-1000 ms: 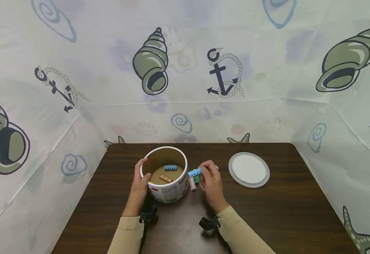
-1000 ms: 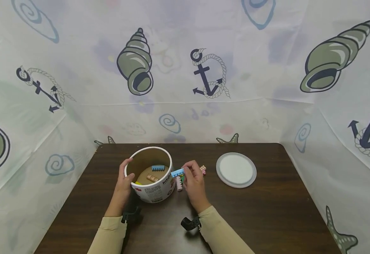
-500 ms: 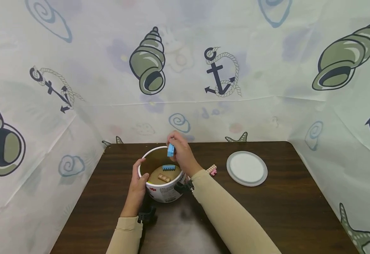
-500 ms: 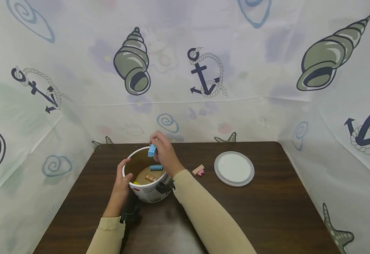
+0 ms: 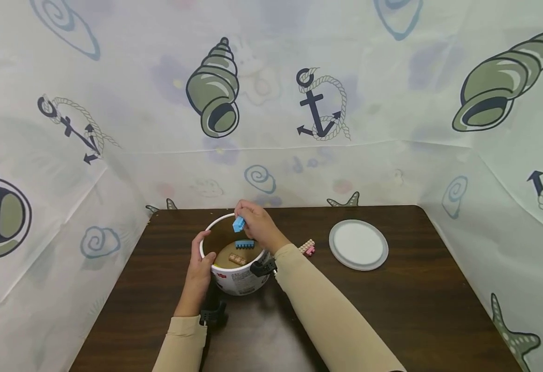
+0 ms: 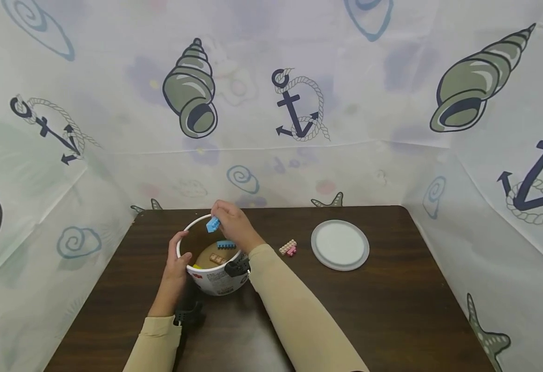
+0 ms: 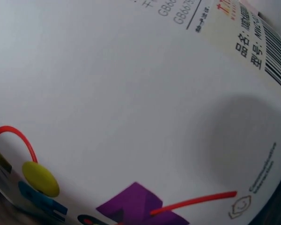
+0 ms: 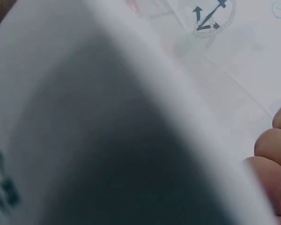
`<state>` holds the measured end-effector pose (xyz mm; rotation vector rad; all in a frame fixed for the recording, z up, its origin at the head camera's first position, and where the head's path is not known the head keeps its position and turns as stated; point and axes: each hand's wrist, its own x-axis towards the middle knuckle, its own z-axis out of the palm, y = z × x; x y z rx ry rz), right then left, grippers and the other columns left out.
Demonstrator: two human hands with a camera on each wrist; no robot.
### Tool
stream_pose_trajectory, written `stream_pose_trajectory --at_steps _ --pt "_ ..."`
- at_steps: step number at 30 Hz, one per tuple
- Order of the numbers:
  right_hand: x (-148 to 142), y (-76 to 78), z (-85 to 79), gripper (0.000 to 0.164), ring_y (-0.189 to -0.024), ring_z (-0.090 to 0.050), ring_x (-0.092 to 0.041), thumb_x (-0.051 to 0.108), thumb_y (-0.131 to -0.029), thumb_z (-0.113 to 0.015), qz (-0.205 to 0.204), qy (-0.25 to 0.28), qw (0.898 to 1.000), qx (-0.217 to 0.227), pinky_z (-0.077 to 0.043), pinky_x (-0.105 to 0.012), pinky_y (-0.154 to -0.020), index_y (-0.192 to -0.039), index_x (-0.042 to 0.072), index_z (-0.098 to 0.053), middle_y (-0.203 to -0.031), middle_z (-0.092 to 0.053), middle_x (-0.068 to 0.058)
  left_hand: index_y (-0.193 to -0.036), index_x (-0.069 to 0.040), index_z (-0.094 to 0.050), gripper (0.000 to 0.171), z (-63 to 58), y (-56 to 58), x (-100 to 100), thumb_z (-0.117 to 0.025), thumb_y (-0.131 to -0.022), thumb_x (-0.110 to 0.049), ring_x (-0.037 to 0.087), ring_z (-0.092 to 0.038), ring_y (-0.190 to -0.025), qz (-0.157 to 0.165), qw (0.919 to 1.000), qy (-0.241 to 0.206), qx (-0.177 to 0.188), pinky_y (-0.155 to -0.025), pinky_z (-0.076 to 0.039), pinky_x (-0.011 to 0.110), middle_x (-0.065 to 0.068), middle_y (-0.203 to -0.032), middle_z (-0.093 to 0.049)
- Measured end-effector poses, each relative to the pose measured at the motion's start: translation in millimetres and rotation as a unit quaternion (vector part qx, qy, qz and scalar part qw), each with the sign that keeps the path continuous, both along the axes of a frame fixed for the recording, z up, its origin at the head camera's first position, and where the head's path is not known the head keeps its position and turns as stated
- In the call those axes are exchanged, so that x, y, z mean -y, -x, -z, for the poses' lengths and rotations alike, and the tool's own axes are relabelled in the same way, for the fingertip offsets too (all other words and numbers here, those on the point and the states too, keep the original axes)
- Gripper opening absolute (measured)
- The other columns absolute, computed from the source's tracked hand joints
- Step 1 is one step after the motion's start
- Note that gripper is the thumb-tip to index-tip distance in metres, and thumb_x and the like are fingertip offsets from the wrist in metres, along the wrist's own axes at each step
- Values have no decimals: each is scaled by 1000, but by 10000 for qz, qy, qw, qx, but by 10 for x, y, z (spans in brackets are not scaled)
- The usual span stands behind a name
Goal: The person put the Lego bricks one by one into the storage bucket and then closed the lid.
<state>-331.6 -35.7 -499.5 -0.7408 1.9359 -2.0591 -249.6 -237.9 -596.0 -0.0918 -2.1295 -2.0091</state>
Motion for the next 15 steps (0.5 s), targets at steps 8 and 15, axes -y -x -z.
stream_pose_trajectory --at_steps 8,15 --pt "67 -48 5 27 -74 -50 -14 30 -110 -51 501 -1320 9838 -1102 -43 -29 -71 -87 20 -60 -80 -51 4 -165 -16 -29 65 -14 9 8 -45 -103 -5 38 -36 -144 -97 9998 134 59 -107 -38 24 11 -172 -25" --pt "63 -44 28 22 -75 -52 -13 33 -109 -55 575 -1445 9810 -1157 -44 -31 -69 -90 23 -62 -77 -51 5 -166 -19 -29 64 -7 9 19 -45 -105 -11 42 -32 -150 -45 9998 179 92 -118 -31 46 8 -173 -25"
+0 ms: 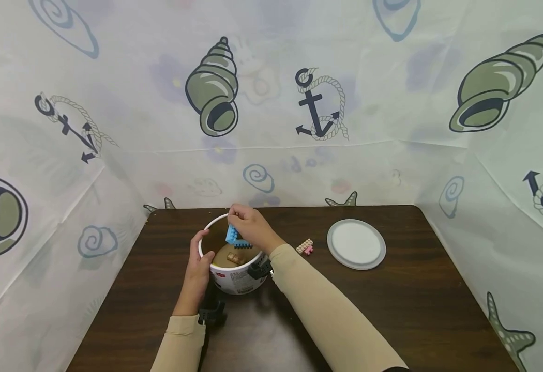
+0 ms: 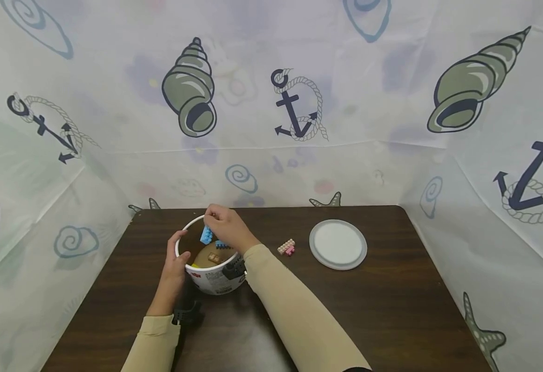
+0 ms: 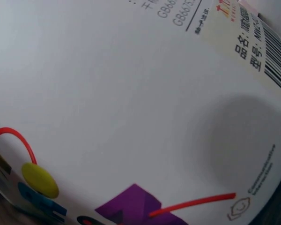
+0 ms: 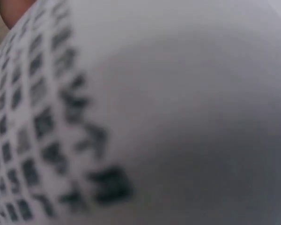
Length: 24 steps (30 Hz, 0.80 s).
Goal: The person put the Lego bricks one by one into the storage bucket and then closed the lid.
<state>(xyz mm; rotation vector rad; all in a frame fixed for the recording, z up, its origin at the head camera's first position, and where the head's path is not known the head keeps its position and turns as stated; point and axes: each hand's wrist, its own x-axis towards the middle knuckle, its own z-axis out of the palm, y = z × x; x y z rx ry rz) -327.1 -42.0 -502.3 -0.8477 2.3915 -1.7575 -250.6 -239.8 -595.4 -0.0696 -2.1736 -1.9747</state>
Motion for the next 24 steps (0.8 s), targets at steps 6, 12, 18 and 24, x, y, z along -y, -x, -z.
stream_pose_trajectory --at_steps 6,12,18,24 --pt "4 3 14 17 -64 -43 -14 29 -109 -62 -76 -6 9997 -213 -39 -29 -63 -95 19 -63 -75 -45 4 -166 -19 -29 65 -25 7 3 -43 -104 -8 45 -33 -148 21 10000 49 22 -114 -33 43 11 -173 -24" --pt "26 -16 28 13 -59 -37 -13 31 -108 -65 28 -355 9977 -574 -35 -28 -60 -99 22 -65 -70 -39 5 -166 -22 -29 66 -17 -3 4 -42 -103 -7 44 -36 -146 1 9999 9 116 -111 -39 36 12 -171 -27" --pt "27 -28 30 11 -59 -36 -12 35 -108 -67 119 -484 9958 -766 -34 -28 -58 -102 25 -66 -69 -38 6 -166 -25 -29 66 -14 -16 2 -42 -104 -8 45 -39 -143 26 9998 -24 178 -111 -43 38 11 -168 -29" --pt "22 -30 27 10 -59 -37 -12 35 -107 -68 101 -423 9961 -768 -34 -28 -57 -103 26 -68 -68 -38 7 -166 -25 -29 65 -14 -3 0 -42 -104 -8 45 -38 -143 48 9998 -96 174 -111 -42 39 16 -170 -27"
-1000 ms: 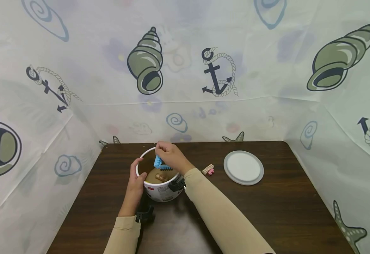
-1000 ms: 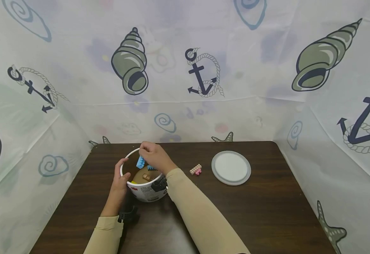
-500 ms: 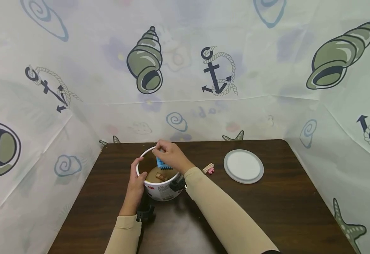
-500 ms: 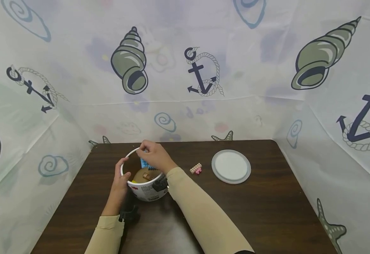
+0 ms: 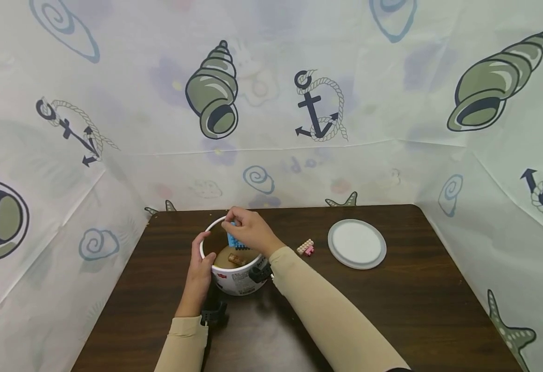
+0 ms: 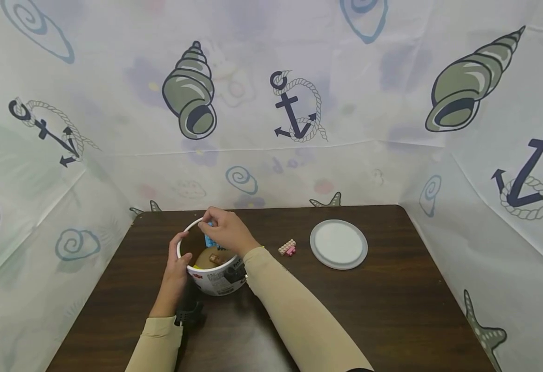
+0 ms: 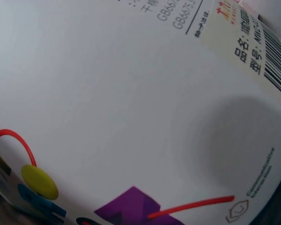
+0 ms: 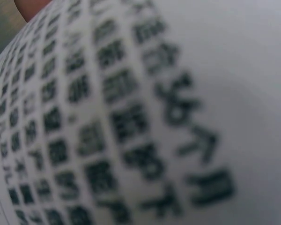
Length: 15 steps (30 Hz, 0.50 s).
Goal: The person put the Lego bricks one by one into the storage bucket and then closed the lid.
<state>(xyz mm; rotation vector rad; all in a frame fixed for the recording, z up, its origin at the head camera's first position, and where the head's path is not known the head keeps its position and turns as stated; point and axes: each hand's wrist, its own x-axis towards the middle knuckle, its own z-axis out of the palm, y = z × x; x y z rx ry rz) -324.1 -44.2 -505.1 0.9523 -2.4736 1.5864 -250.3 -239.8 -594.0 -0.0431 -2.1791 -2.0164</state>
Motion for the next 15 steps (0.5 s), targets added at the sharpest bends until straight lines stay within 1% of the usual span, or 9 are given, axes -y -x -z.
stream_pose_trajectory --at_steps 2,5,7,11,13,15 --pt "-2 -6 -4 9 -59 -37 -12 34 -107 -68 -5 9 10000 -32 -34 -28 -57 -103 26 -68 -68 -38 7 -166 -22 -29 65 6 5 -6 -43 -105 -7 45 -36 -144 -4 9999 -26 -103 -112 -39 40 16 -171 -26" --pt "4 -10 -7 10 -59 -38 -12 36 -107 -68 -13 55 10000 -31 -35 -28 -58 -105 26 -68 -68 -39 7 -166 -20 -29 63 9 11 -4 -45 -106 -9 43 -32 -148 -35 9997 14 -225 -113 -34 40 13 -172 -26" --pt "10 -11 -8 11 -59 -39 -12 37 -107 -68 -20 103 9999 -7 -36 -28 -59 -106 26 -69 -68 -40 6 -165 -19 -30 62 8 12 -1 -46 -107 -10 43 -31 -148 -49 9997 29 -251 -113 -33 38 13 -172 -26" --pt "17 -14 -2 13 -60 -39 -13 38 -108 -67 -37 126 9999 1 -38 -28 -63 -107 25 -71 -69 -41 5 -166 -19 -29 61 17 12 -2 -48 -109 -11 44 -34 -148 26 9996 -52 -264 -112 -36 33 15 -172 -28" --pt "21 -20 -4 14 -61 -39 -13 37 -109 -66 -50 112 9999 -14 -38 -28 -64 -105 24 -70 -69 -41 5 -166 -18 -29 61 18 14 -5 -47 -108 -11 42 -32 -148 -31 9997 13 -259 -112 -34 33 14 -172 -27" --pt "25 -24 0 16 -62 -39 -12 37 -110 -64 -28 60 10000 -43 -37 -27 -64 -102 24 -69 -69 -41 6 -166 -17 -30 62 12 11 -7 -46 -106 -8 43 -31 -148 -63 9996 5 -268 -113 -31 37 14 -172 -26"
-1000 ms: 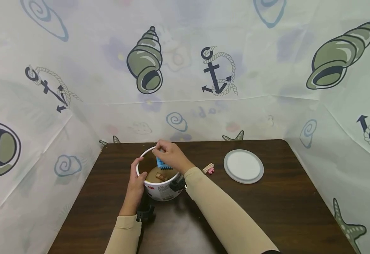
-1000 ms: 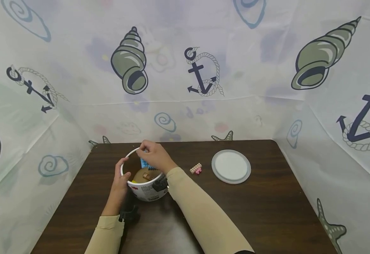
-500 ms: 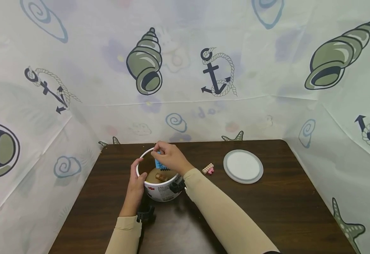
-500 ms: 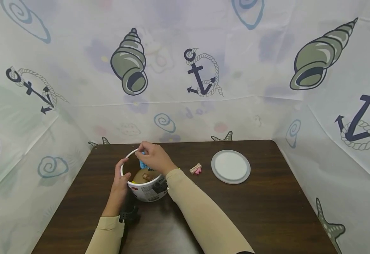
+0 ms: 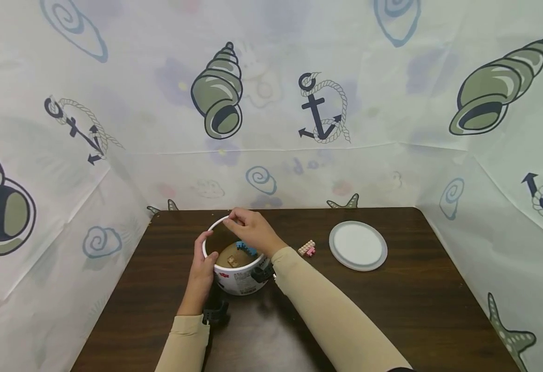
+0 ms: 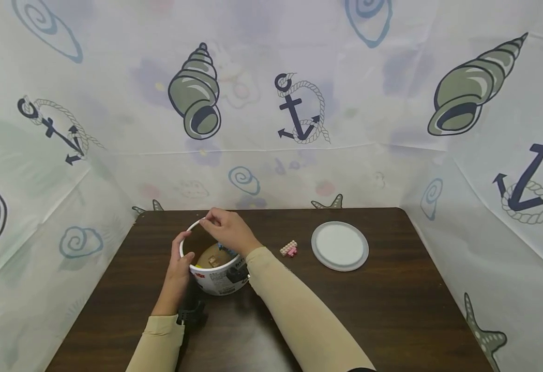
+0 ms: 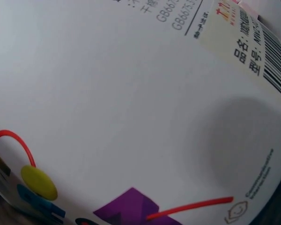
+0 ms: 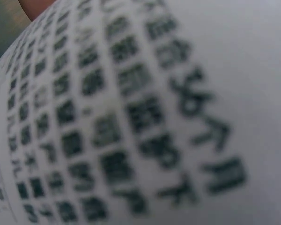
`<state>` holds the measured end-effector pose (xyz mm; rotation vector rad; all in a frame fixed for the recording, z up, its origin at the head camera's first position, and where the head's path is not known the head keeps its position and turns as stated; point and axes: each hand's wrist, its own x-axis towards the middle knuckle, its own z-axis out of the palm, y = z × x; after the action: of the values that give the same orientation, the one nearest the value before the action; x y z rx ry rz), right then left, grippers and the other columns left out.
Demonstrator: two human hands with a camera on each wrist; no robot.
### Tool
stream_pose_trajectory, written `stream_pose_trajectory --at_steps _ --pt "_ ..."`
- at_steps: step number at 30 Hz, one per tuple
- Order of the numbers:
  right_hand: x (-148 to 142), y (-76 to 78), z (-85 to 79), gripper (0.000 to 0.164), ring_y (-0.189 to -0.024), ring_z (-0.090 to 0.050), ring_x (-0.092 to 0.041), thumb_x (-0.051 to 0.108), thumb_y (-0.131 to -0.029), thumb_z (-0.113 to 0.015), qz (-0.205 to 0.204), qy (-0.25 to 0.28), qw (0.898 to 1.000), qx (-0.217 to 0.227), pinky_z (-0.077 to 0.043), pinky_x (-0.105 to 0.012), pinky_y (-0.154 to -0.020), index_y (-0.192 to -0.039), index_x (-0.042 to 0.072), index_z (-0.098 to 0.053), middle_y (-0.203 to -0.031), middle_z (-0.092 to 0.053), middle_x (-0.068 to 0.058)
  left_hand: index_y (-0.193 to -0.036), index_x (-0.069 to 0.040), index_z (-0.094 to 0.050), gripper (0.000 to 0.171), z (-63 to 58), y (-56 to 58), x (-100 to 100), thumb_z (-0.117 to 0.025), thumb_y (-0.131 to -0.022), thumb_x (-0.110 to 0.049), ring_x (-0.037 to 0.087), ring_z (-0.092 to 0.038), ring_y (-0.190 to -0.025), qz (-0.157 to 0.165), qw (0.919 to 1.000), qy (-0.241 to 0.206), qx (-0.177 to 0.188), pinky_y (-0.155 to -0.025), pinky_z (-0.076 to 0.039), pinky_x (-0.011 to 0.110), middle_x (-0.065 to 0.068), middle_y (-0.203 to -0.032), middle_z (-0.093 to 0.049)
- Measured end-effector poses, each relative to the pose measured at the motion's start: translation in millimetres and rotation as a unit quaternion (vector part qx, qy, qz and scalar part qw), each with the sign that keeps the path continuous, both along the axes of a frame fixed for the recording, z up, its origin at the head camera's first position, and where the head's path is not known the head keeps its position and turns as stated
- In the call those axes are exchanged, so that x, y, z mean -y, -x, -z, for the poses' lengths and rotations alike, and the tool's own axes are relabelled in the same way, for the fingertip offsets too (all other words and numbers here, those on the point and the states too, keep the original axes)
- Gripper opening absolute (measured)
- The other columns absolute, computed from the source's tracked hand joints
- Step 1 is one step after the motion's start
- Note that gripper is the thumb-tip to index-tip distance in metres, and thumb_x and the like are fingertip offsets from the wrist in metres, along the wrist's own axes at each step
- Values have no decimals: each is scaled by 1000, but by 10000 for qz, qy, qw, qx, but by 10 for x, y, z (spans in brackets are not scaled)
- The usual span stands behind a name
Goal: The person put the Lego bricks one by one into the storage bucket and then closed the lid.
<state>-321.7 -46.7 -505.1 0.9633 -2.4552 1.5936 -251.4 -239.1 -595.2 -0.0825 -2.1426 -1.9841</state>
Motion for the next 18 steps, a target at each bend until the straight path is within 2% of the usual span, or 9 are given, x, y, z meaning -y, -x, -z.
stream_pose_trajectory --at_steps 3,8,12,15,18 --pt "-25 -20 5 20 -62 -41 -12 37 -111 -61 46 67 9999 -97 -37 -27 -63 -99 22 -67 -70 -43 6 -165 -17 -30 63 -13 6 -10 -45 -104 -6 41 -31 -148 -46 10000 29 52 -115 -29 44 13 -172 -25" --pt "-49 -89 -3 19 -62 -45 -12 31 -112 -60 204 280 9978 -568 -39 -27 -60 -99 21 -68 -71 -51 4 -166 -18 -28 59 -37 -5 18 -45 -110 -10 41 -37 -149 46 9999 -44 84 -119 -30 52 15 -171 -26" --pt "-51 -121 -1 19 -64 -48 -10 31 -112 -59 182 -129 9945 -1023 -41 -26 -62 -101 20 -70 -74 -55 6 -165 -19 -29 57 -46 -9 34 -48 -111 -14 41 -39 -147 36 10000 -2 20 -117 -32 48 16 -169 -29" --pt "-38 -125 9 18 -73 -52 -10 31 -112 -59 94 -803 9832 -1639 -45 -28 -73 -105 22 -73 -81 -62 9 -166 -19 -29 58 -42 -22 32 -49 -111 -17 39 -41 -144 23 10000 77 -10 -112 -36 36 16 -168 -32" --pt "-23 -147 24 18 -92 -58 -10 34 -112 -58 242 -1571 9617 -2233 -46 -34 -93 -114 25 -73 -98 -69 12 -166 -20 -29 59 -25 -39 19 -51 -112 -20 36 -43 -141 64 9999 142 -27 -107 -40 26 14 -167 -34"
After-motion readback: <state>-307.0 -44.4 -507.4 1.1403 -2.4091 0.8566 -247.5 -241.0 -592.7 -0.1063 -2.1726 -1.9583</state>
